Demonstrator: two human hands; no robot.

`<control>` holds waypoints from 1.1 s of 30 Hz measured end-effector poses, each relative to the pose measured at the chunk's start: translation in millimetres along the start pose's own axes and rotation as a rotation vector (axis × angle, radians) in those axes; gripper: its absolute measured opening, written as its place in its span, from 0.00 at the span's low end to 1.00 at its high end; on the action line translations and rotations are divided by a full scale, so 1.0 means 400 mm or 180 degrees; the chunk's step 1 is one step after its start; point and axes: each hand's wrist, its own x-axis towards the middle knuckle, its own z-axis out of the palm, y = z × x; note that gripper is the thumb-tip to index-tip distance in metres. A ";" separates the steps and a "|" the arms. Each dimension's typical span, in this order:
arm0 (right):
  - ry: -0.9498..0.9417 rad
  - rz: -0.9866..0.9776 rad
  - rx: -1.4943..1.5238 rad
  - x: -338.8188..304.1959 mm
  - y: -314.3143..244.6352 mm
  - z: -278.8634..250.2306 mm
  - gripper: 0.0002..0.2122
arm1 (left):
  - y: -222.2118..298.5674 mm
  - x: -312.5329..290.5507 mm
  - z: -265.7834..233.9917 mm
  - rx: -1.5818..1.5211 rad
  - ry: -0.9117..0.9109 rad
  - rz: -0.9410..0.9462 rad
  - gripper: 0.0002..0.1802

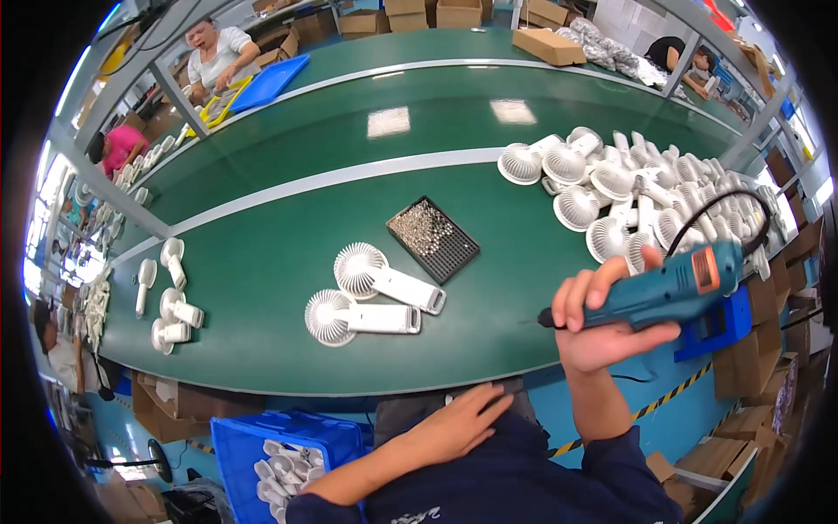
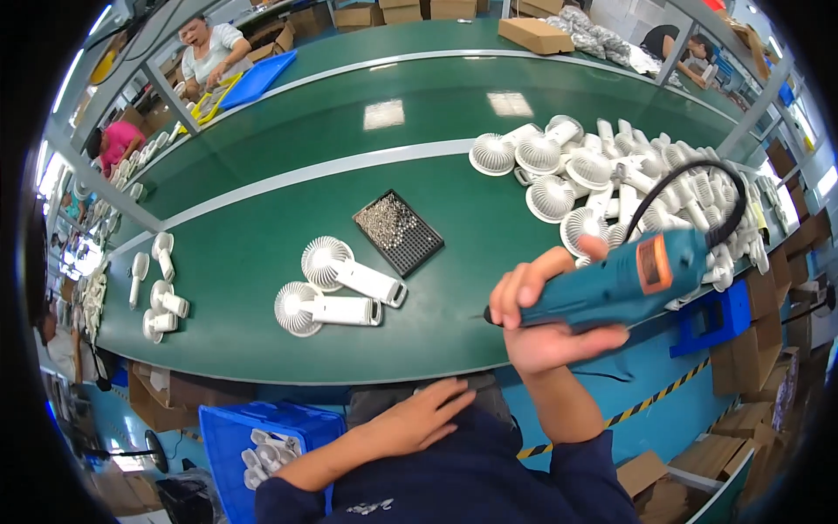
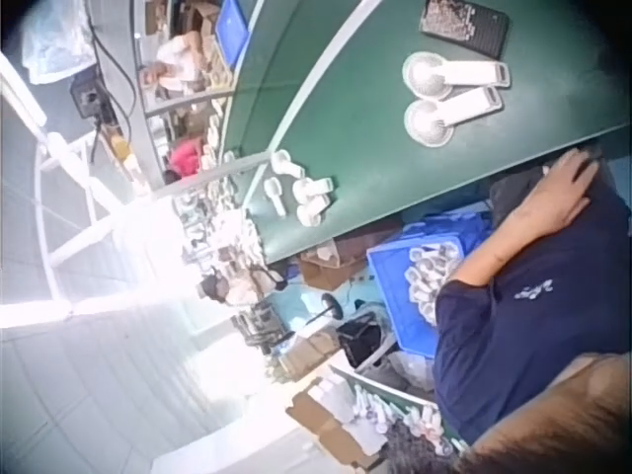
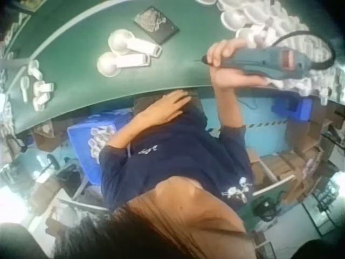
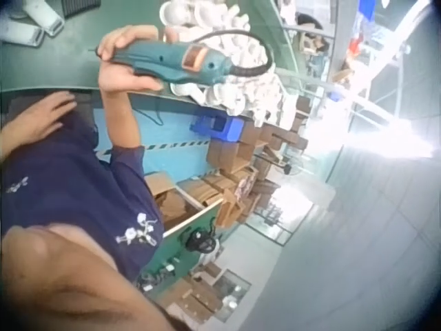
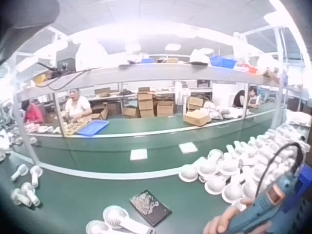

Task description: The person assembles mini fans by picking screws from a tray and driving them into the fans with an electric screwdriver, stacks the assembled fans along the conveyor belt, and takes more fans from a crate.

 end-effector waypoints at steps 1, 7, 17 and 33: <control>-0.0314 -0.0129 -0.0095 0.010 0.042 -0.011 0.42 | -0.010 -0.026 -0.033 -0.0580 -0.0088 0.0015 0.24; -0.0870 0.0011 -0.0045 0.071 0.193 -0.014 0.46 | -0.102 -0.043 -0.411 0.1119 0.0135 -0.0401 0.16; -0.0426 0.0285 -0.0180 0.122 0.290 -0.044 0.43 | -0.239 0.052 -0.480 0.1486 -0.0761 0.0009 0.19; -0.0878 0.0577 -0.0587 0.105 0.347 -0.078 0.40 | -0.273 0.027 -0.431 0.1126 0.0057 -0.1275 0.24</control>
